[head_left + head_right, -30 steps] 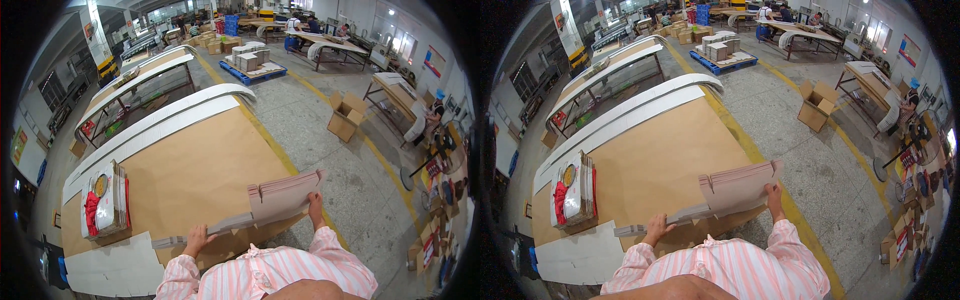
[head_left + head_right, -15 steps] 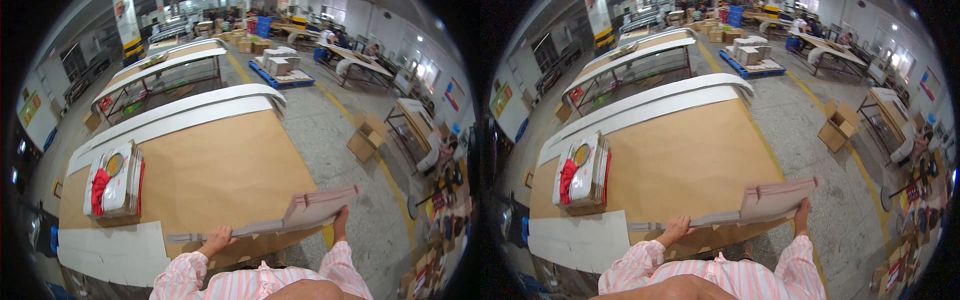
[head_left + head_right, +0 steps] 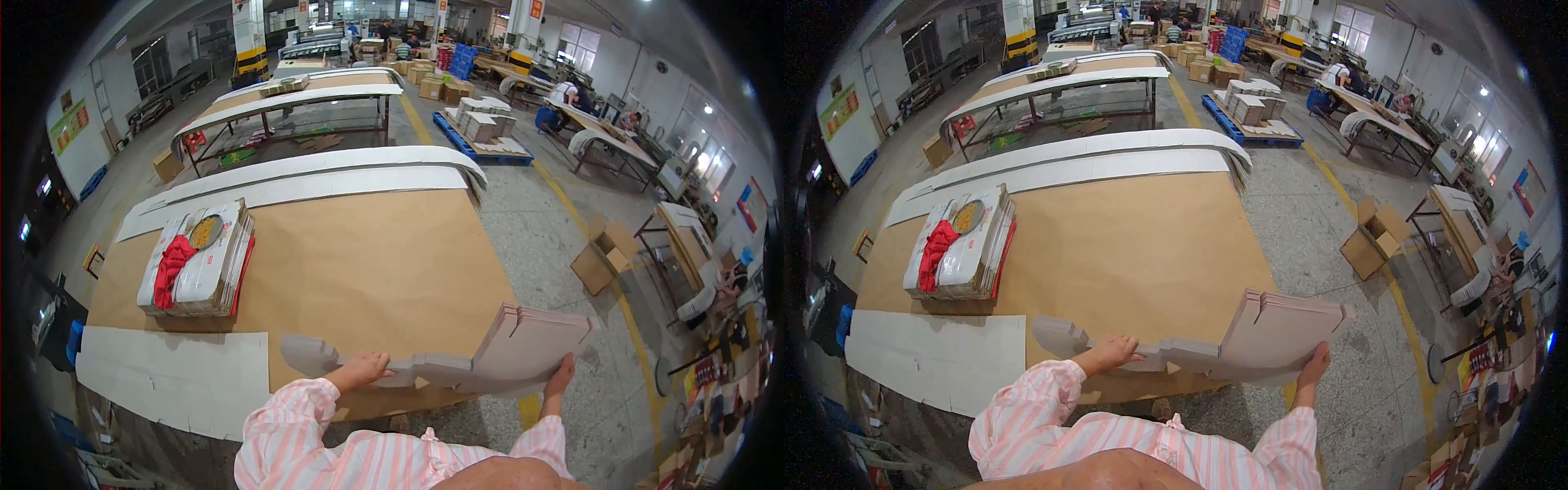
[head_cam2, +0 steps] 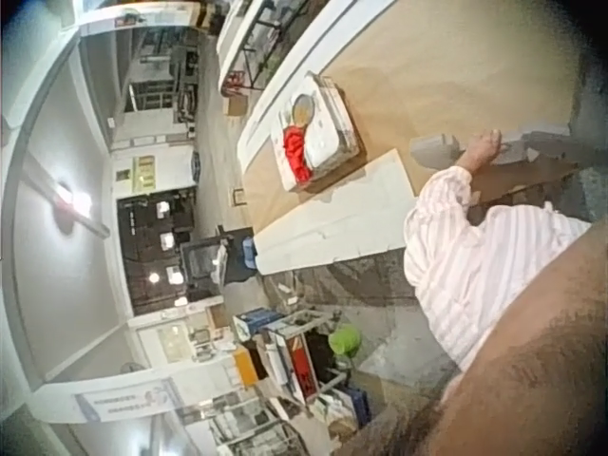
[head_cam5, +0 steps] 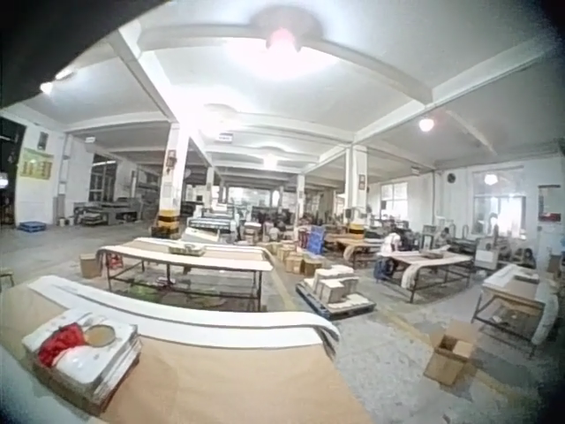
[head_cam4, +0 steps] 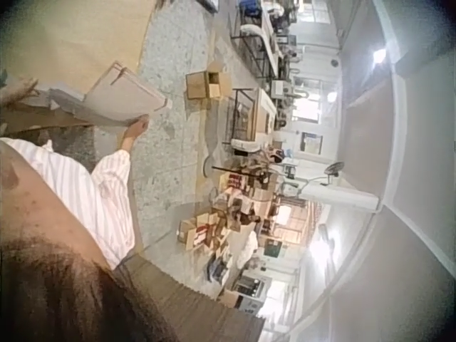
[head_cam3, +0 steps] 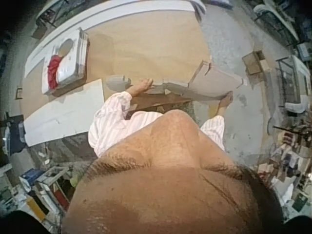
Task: Sorting and counting flat cardboard packaging products on a large worktable.
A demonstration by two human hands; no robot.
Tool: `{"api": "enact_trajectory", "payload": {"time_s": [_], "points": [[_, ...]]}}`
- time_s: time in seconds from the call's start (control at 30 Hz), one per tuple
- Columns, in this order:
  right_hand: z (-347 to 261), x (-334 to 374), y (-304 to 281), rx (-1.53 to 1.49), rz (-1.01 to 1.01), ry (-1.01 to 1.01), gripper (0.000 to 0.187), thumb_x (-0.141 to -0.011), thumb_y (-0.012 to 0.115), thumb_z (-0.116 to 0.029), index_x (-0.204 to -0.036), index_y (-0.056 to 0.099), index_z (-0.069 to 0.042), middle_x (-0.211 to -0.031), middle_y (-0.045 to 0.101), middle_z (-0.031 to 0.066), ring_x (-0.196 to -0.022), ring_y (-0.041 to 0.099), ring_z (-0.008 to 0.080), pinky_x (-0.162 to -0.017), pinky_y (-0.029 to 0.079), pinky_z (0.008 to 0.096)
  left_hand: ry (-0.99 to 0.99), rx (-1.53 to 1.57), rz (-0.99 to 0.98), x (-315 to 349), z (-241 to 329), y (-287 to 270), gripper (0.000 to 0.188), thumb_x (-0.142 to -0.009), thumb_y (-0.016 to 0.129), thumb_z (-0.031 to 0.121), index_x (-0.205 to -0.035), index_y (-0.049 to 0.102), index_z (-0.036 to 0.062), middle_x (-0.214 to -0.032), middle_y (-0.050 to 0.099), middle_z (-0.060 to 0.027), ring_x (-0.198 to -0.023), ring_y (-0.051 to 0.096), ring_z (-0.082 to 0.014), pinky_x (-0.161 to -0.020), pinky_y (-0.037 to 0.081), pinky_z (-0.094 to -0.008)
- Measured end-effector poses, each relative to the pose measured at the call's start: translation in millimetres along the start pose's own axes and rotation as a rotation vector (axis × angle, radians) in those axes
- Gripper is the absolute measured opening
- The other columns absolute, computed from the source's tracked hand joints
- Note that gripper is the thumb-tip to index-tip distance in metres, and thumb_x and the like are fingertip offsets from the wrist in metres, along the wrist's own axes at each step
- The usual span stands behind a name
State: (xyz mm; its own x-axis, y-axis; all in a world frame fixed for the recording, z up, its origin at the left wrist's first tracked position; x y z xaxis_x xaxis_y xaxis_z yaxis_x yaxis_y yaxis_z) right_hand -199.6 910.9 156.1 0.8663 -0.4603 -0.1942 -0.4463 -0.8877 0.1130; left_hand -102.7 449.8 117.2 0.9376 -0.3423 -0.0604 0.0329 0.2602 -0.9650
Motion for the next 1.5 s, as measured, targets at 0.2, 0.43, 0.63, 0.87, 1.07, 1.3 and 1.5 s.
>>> {"api": "enact_trajectory", "payload": {"time_s": [0.2,0.43,0.63,0.87,1.07,1.3,1.5], "points": [[-28,88,-93,0.207,0.088,0.364,0.056,-0.085,0.049,-0.047,-0.102,0.057,0.005,-0.098,0.057,0.0091,-0.090,0.052,0.0163,-0.079,0.041,0.0301,0.167,0.154,-0.505,50,45,-28,0.054,-0.079,0.049,0.056,-0.085,0.054,0.0029,-0.074,0.060,-0.0179,-0.076,0.058,-0.0371,-0.064,0.045,-0.0459],[12,215,-200,0.361,0.128,0.570,0.060,-0.086,0.047,-0.045,-0.116,0.048,0.007,-0.113,0.054,0.0135,-0.101,0.052,0.0218,-0.088,0.040,0.0317,0.237,0.114,-0.748,132,104,-22,0.053,-0.080,0.047,0.054,-0.086,0.057,0.0021,-0.076,0.061,-0.0198,-0.076,0.059,-0.0378,-0.066,0.046,-0.0469],[-23,274,-192,0.191,-0.015,0.585,0.057,-0.088,0.046,-0.042,-0.118,0.047,0.007,-0.118,0.052,0.0120,-0.102,0.052,0.0216,-0.088,0.039,0.0311,0.148,0.221,-0.524,240,122,-31,0.047,-0.084,0.042,0.045,-0.078,0.054,0.0001,-0.067,0.059,-0.0214,-0.066,0.058,-0.0393,-0.061,0.046,-0.0489],[-43,304,-124,0.267,-0.239,0.709,0.056,-0.089,0.043,-0.043,-0.118,0.047,0.004,-0.117,0.053,0.0121,-0.104,0.051,0.0218,-0.090,0.038,0.0316,-0.111,0.233,-0.463,349,116,-64,0.041,-0.086,0.040,0.038,-0.078,0.054,0.0009,-0.067,0.059,-0.0204,-0.066,0.058,-0.0384,-0.063,0.046,-0.0479],[-27,327,-7,0.375,-0.472,0.564,0.059,-0.088,0.044,-0.046,-0.110,0.053,0.009,-0.106,0.058,0.0135,-0.095,0.054,0.0197,-0.083,0.041,0.0294,-0.352,0.222,-0.382,439,81,-70,0.041,-0.087,0.039,0.039,-0.080,0.054,0.0013,-0.071,0.061,-0.0187,-0.066,0.060,-0.0358,-0.062,0.047,-0.0458],[-48,401,175,0.659,-0.675,0.433,0.064,-0.086,0.046,-0.049,-0.102,0.057,0.012,-0.100,0.060,0.0163,-0.092,0.056,0.0208,-0.082,0.041,0.0300,-0.532,0.187,-0.308,540,-15,-92,0.038,-0.087,0.039,0.036,-0.079,0.053,0.0011,-0.075,0.060,-0.0173,-0.067,0.059,-0.0351,-0.060,0.048,-0.0445],[-11,478,288,0.585,-0.716,0.494,0.064,-0.085,0.047,-0.048,-0.108,0.053,0.011,-0.107,0.057,0.0175,-0.100,0.052,0.0229,-0.087,0.038,0.0312,-0.635,0.276,-0.384,601,-126,-137,0.040,-0.082,0.041,0.039,-0.080,0.056,0.0017,-0.077,0.062,-0.0197,-0.070,0.059,-0.0374,-0.064,0.046,-0.0471]]}}
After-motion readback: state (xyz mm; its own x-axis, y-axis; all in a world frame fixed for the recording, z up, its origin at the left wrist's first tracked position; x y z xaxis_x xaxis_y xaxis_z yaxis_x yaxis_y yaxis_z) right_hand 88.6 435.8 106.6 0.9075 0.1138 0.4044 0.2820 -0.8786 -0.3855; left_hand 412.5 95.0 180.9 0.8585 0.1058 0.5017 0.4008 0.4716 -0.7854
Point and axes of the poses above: each hand's wrist, its own x-axis away from the middle knuckle, its own y-axis out of the palm, z = x × y, the point moved 1 cm from there along -x, towards the middle knuckle
